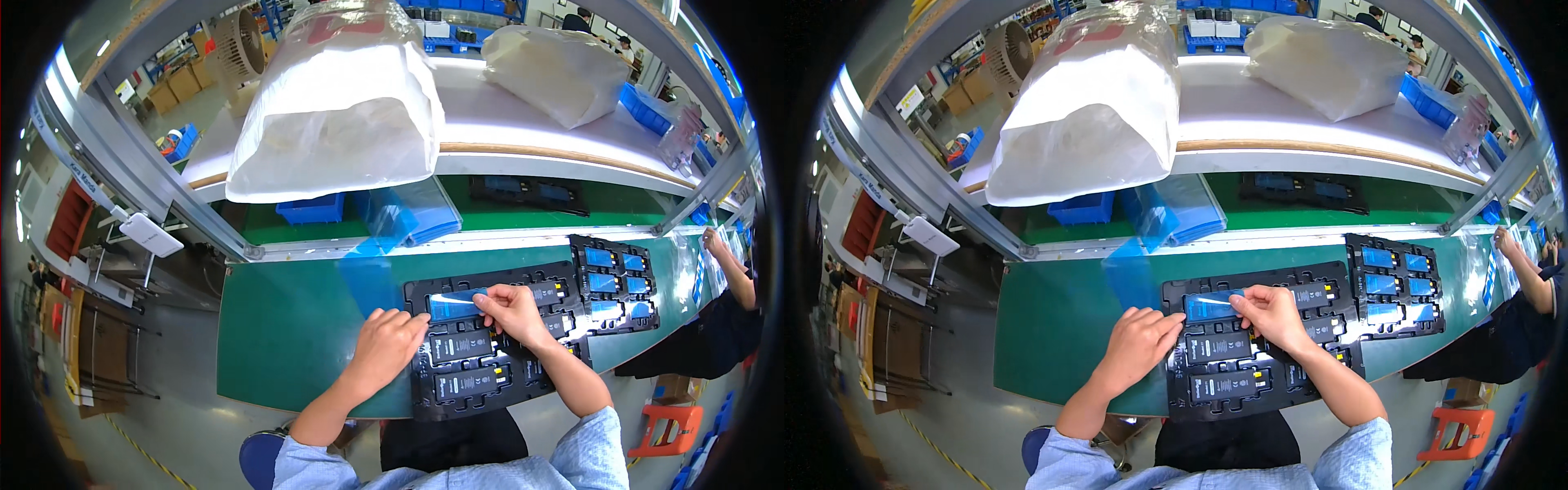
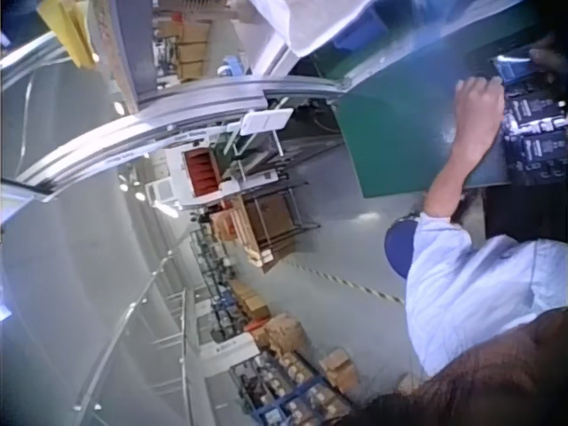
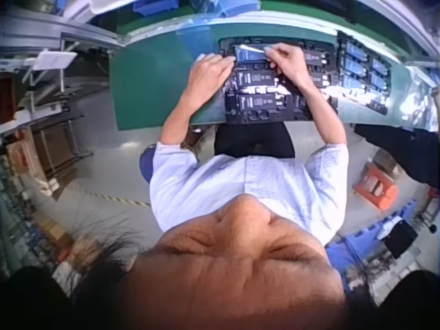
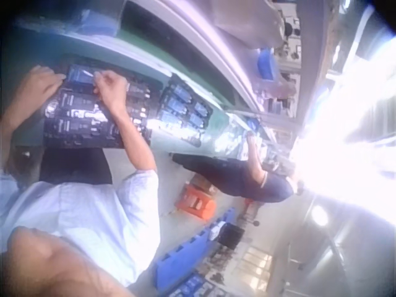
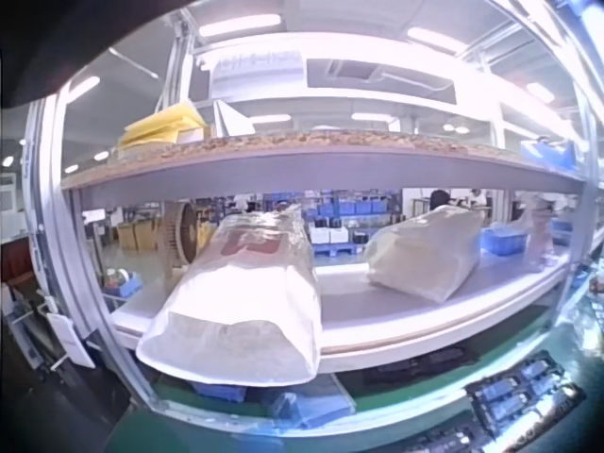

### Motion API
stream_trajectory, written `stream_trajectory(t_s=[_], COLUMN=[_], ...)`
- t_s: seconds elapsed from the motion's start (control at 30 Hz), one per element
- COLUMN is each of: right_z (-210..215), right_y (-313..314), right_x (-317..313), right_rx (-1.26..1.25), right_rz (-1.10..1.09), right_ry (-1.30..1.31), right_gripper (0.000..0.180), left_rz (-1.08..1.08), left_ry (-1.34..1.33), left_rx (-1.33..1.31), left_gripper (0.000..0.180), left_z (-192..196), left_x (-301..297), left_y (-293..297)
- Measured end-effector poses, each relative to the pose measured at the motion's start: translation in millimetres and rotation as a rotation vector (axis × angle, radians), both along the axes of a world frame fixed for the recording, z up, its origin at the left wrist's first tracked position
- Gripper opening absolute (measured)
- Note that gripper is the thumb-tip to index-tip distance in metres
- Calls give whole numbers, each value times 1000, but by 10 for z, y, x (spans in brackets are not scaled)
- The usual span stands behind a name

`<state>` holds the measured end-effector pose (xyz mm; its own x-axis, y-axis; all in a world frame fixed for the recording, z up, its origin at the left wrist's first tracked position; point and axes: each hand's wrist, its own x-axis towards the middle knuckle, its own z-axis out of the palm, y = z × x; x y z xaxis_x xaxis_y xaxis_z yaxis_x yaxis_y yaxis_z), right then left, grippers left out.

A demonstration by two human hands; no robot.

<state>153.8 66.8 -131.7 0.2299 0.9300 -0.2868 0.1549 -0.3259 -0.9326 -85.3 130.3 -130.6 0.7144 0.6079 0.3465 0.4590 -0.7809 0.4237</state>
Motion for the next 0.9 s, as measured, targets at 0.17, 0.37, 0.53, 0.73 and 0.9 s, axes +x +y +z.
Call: stream_trajectory(t_s=[0.17, 0.37, 0.53, 0.73, 0.9], right_z=[28, 6, 11, 11, -3], right_y=[-15, -4, 9, 12, 12], right_x=[-10, -19, -37, -42, -41], right_rx=[-13, -14, 19, -5, 5], right_rz=[6, 9, 24, 15, 19], right_ry=[-44, -102, -138, -150, -160], right_gripper=[23, 23, 24, 24, 24], left_rz=[37, 58, 63, 65, 67], left_ry=[-15, -38, -46, -63, -72], left_rx=[-4, -10, -20, -39, -28], left_gripper=[18, 16, 14, 13, 13], left_z=[-50, -44, -36, -46, -58], left_x=[17, 20, 13, 25, 35], left_y=[-7, -1, 0, 10, 17])
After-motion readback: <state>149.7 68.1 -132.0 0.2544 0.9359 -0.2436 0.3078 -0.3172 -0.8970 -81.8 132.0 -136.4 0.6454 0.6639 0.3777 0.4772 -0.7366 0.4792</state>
